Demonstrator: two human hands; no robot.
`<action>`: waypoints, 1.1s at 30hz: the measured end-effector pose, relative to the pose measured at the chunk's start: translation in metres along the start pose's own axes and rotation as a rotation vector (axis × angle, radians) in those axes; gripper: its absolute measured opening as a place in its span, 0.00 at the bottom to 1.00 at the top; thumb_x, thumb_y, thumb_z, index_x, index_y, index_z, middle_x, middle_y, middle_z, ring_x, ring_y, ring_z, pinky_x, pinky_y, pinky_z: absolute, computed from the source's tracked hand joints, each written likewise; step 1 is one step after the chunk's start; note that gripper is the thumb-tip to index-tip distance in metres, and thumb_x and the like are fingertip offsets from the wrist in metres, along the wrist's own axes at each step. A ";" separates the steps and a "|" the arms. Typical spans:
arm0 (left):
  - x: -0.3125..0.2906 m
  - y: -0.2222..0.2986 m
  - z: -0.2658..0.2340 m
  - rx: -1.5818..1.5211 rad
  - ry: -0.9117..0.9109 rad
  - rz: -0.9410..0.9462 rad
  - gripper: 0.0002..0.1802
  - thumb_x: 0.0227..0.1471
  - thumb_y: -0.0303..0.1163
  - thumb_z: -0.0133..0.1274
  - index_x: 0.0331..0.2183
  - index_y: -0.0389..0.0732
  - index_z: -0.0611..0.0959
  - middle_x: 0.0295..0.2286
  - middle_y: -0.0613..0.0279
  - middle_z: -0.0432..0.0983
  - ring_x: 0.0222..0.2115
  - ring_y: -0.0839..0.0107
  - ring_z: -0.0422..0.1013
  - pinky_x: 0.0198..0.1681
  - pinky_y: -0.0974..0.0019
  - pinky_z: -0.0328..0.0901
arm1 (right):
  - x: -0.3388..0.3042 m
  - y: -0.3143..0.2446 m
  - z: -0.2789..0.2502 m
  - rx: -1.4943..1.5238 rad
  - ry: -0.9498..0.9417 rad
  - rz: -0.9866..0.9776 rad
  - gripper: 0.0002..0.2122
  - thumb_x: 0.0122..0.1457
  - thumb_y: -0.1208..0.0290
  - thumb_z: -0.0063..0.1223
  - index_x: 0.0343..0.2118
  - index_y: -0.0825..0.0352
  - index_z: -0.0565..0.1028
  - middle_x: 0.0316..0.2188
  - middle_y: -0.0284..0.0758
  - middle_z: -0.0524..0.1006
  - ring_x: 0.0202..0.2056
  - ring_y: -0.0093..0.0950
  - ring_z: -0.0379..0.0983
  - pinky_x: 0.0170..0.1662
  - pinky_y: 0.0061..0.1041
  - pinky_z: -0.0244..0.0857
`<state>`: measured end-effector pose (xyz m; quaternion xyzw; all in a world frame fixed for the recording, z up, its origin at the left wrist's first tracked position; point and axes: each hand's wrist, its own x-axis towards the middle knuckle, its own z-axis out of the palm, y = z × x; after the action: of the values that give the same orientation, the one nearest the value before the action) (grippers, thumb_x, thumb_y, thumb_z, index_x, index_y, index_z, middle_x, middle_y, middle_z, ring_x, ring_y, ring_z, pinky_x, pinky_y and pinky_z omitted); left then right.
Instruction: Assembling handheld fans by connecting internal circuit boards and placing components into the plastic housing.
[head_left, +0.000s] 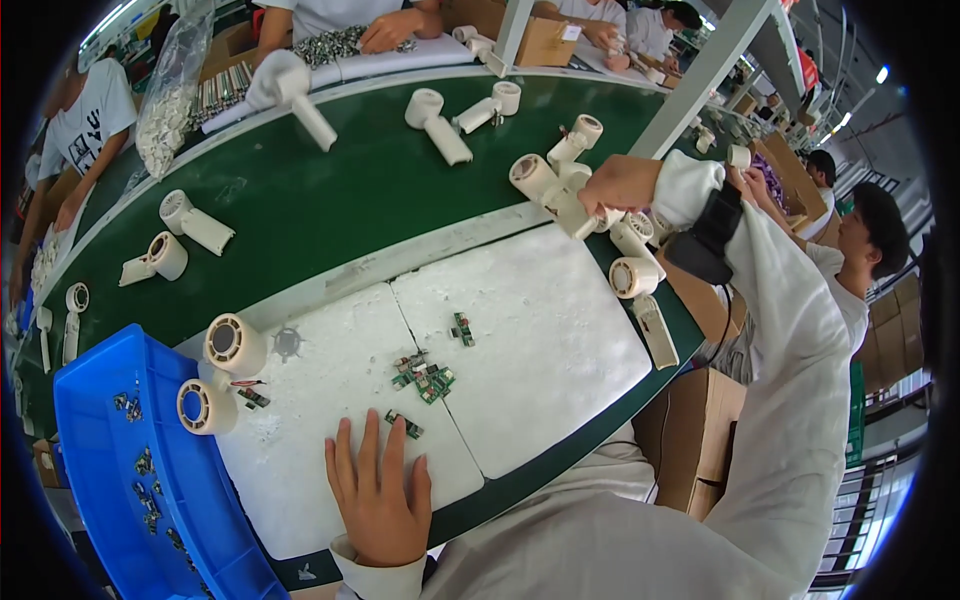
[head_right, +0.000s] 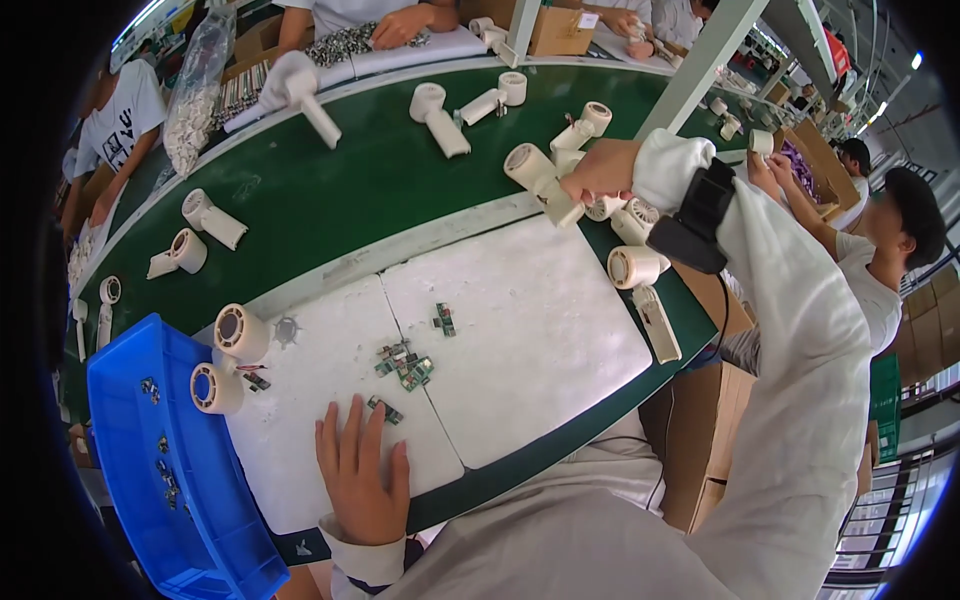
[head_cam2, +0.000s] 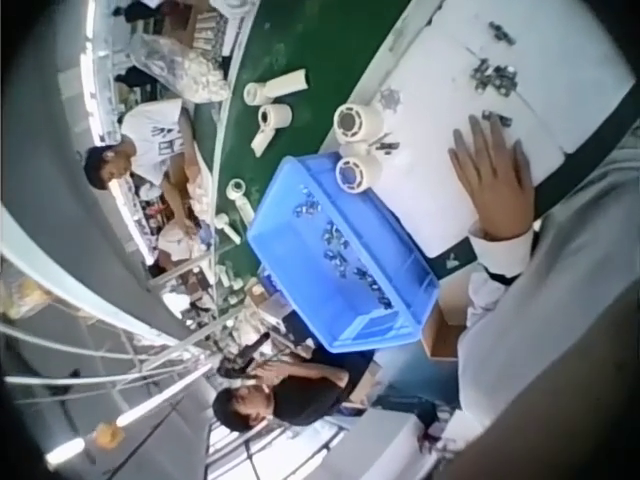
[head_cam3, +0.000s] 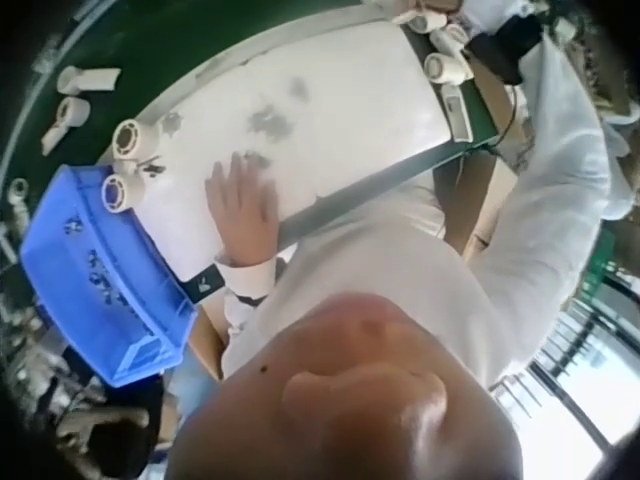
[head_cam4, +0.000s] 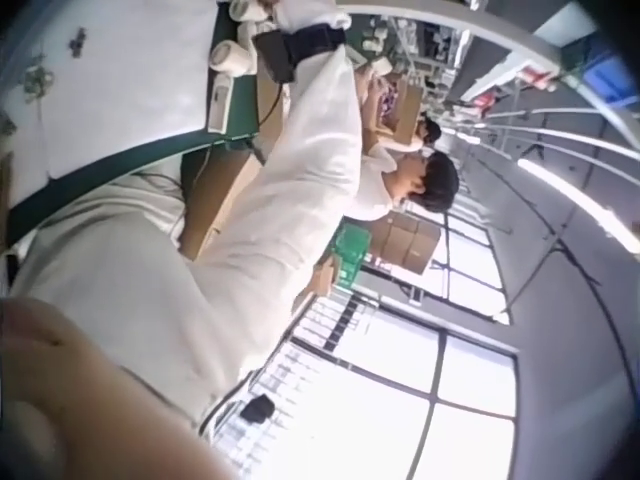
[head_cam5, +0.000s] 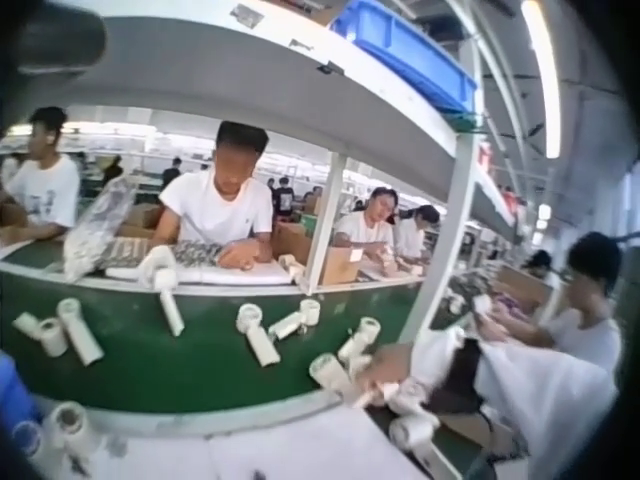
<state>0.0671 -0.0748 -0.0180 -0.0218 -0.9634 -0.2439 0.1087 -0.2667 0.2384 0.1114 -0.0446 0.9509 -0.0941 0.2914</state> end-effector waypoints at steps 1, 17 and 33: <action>0.000 0.000 0.000 0.000 0.004 0.005 0.25 0.55 0.32 0.56 0.55 0.39 0.78 0.59 0.47 0.67 0.62 0.39 0.57 0.66 0.37 0.48 | -0.012 -0.002 0.008 -0.090 0.018 -0.091 0.15 0.52 0.57 0.57 0.25 0.66 0.82 0.21 0.30 0.78 0.21 0.24 0.71 0.26 0.28 0.65; -0.002 0.000 0.000 0.035 -0.007 0.009 0.25 0.56 0.31 0.56 0.55 0.38 0.77 0.59 0.47 0.66 0.62 0.40 0.57 0.66 0.37 0.49 | -0.056 0.006 0.094 -0.128 0.462 -0.427 0.22 0.53 0.51 0.63 0.46 0.61 0.80 0.55 0.51 0.68 0.50 0.52 0.73 0.56 0.40 0.67; -0.003 -0.001 -0.001 0.046 -0.004 0.015 0.25 0.57 0.27 0.54 0.57 0.39 0.75 0.60 0.48 0.66 0.63 0.42 0.56 0.67 0.39 0.47 | -0.045 -0.005 0.102 -0.264 0.280 -0.287 0.31 0.62 0.38 0.45 0.42 0.68 0.81 0.35 0.49 0.77 0.40 0.45 0.75 0.46 0.38 0.69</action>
<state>0.0697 -0.0758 -0.0184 -0.0270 -0.9688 -0.2209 0.1091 -0.1715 0.2243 0.0541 -0.2036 0.9700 -0.0148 0.1321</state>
